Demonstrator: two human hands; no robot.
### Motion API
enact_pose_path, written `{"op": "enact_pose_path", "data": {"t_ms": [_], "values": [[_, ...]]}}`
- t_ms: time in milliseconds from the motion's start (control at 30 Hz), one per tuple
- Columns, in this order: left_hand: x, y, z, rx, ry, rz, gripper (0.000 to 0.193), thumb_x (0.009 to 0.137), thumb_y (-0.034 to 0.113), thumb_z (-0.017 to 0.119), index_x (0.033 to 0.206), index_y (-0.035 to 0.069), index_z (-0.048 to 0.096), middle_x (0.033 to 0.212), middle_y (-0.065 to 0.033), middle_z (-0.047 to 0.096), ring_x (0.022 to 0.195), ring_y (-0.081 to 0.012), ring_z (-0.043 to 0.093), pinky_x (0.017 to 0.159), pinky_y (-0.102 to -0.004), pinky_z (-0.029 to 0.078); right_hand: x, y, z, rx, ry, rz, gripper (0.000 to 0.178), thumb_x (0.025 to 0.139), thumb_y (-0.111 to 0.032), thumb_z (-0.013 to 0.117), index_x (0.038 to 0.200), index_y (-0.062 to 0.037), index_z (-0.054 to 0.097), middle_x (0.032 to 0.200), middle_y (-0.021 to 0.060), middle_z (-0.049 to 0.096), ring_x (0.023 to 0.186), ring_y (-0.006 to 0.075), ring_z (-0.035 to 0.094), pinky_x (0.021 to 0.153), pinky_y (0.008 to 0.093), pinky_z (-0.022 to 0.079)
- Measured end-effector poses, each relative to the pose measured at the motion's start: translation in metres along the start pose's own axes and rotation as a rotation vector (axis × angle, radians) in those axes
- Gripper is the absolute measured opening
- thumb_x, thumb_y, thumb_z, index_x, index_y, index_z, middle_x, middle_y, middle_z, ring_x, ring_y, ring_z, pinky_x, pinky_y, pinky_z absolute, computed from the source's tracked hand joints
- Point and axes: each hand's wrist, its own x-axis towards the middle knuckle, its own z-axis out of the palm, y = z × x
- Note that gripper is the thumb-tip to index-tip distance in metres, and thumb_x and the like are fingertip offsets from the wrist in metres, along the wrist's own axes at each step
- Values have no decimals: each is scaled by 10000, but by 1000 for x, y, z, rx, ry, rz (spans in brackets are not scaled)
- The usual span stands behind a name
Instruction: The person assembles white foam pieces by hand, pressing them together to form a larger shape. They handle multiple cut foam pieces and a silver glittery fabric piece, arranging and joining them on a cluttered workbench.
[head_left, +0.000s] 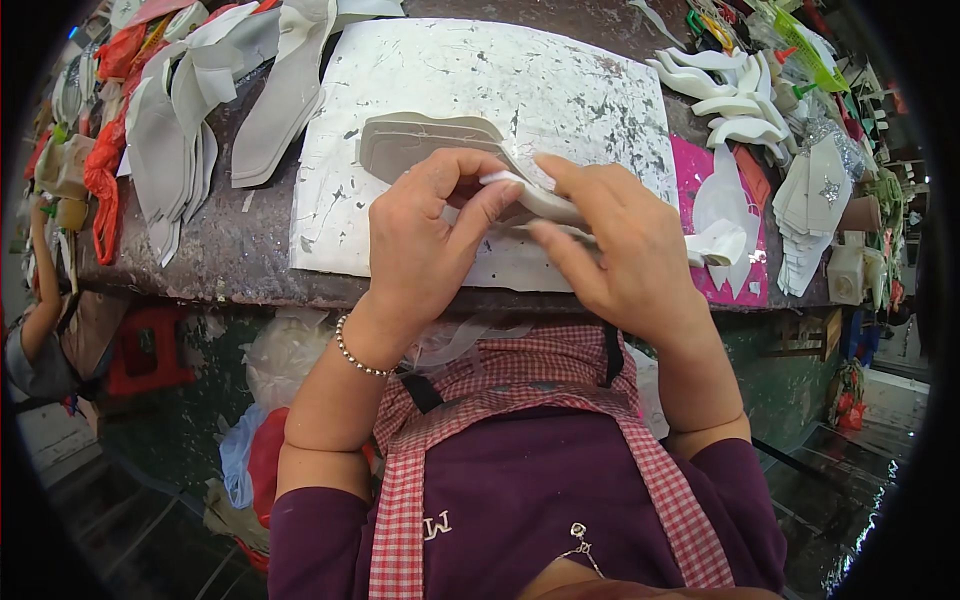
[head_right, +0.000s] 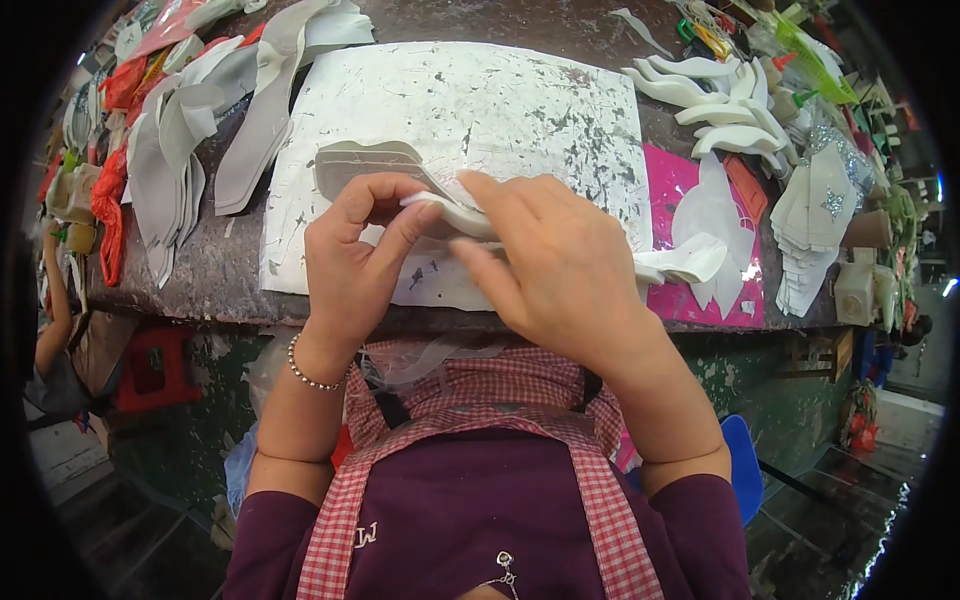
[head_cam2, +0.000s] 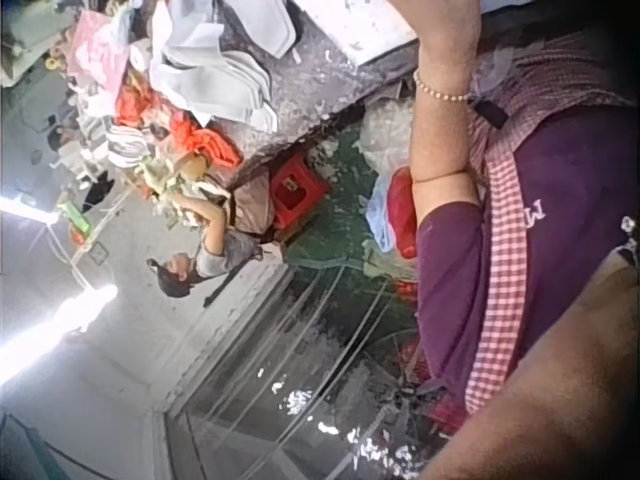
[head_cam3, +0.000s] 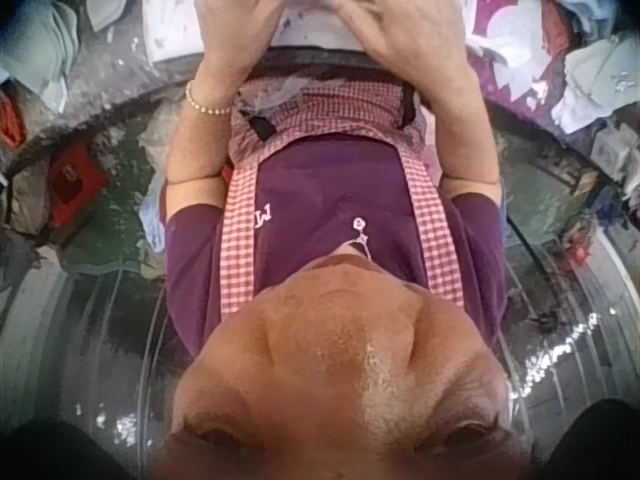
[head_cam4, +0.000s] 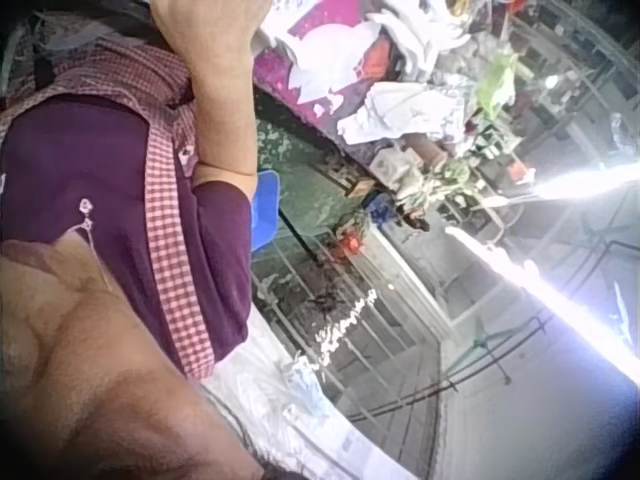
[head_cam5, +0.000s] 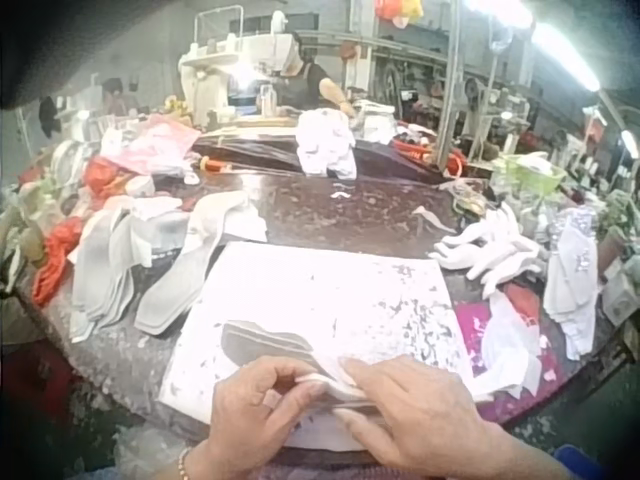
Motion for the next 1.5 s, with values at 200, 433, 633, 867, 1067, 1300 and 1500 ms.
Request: {"op": "enact_pose_path", "data": {"t_ms": [200, 433, 633, 867, 1067, 1300, 1500], "values": [[1, 2, 0, -119, 13, -125, 203, 850, 94, 778, 986, 5, 656, 840, -75, 716, 753, -115, 689, 647, -240, 550, -2, 3, 6, -4, -7, -18, 216, 840, -169, 722, 1030, -65, 733, 809, 44, 649, 743, 238, 621, 630, 354, 508], [4, 8, -7, -111, -97, -294, 259, 846, 67, 784, 1021, 19, 600, 896, -12, 653, 814, -77, 623, 745, -212, 510, 0, 3, 0, 10, -66, -36, 264, 847, -113, 721, 1105, -58, 740, 852, 82, 673, 737, 249, 628, 645, 340, 503], [5, 18, -1, -259, 141, 41, 318, 831, 59, 791, 1095, 14, 621, 880, -69, 671, 772, -125, 656, 715, -247, 543, 13, 14, -22, 28, 138, 18, 253, 909, -87, 691, 1149, -11, 712, 945, 118, 714, 792, 212, 677, 727, 330, 538], [15, 42, -15, -598, -52, 52, 379, 1006, 264, 614, 1241, -29, 570, 1138, -106, 647, 965, -141, 620, 852, -270, 498, 46, 12, -64, 1048, 184, 299, 402, 1050, -244, 525, 1310, 59, 567, 1189, 121, 676, 1068, 179, 655, 937, 311, 518], [22, 52, -2, -744, -25, -68, 341, 1060, 210, 514, 1311, -20, 515, 1176, -81, 631, 1054, -126, 608, 896, -279, 494, 16, -13, -18, 778, 63, 114, 689, 918, -344, 714, 1415, 60, 461, 1364, 212, 535, 1258, 292, 528, 1081, 382, 394], [32, 77, 11, -798, -9, -94, 422, 1054, 315, 518, 1311, -21, 510, 1162, -93, 653, 1010, -147, 649, 868, -299, 532, 3, -11, -22, 654, 124, 166, 1005, 764, -262, 852, 1522, 57, 275, 1458, 212, 448, 1345, 298, 459, 1114, 400, 365], [59, 74, 9, -1028, 37, -257, 299, 1043, 232, 543, 1204, -16, 587, 1099, -111, 697, 950, -168, 695, 812, -311, 578, -10, 1, -35, 1653, 174, 225, 721, 882, -164, 624, 1491, 84, 329, 1428, 208, 506, 1281, 266, 538, 1088, 397, 424]]}}
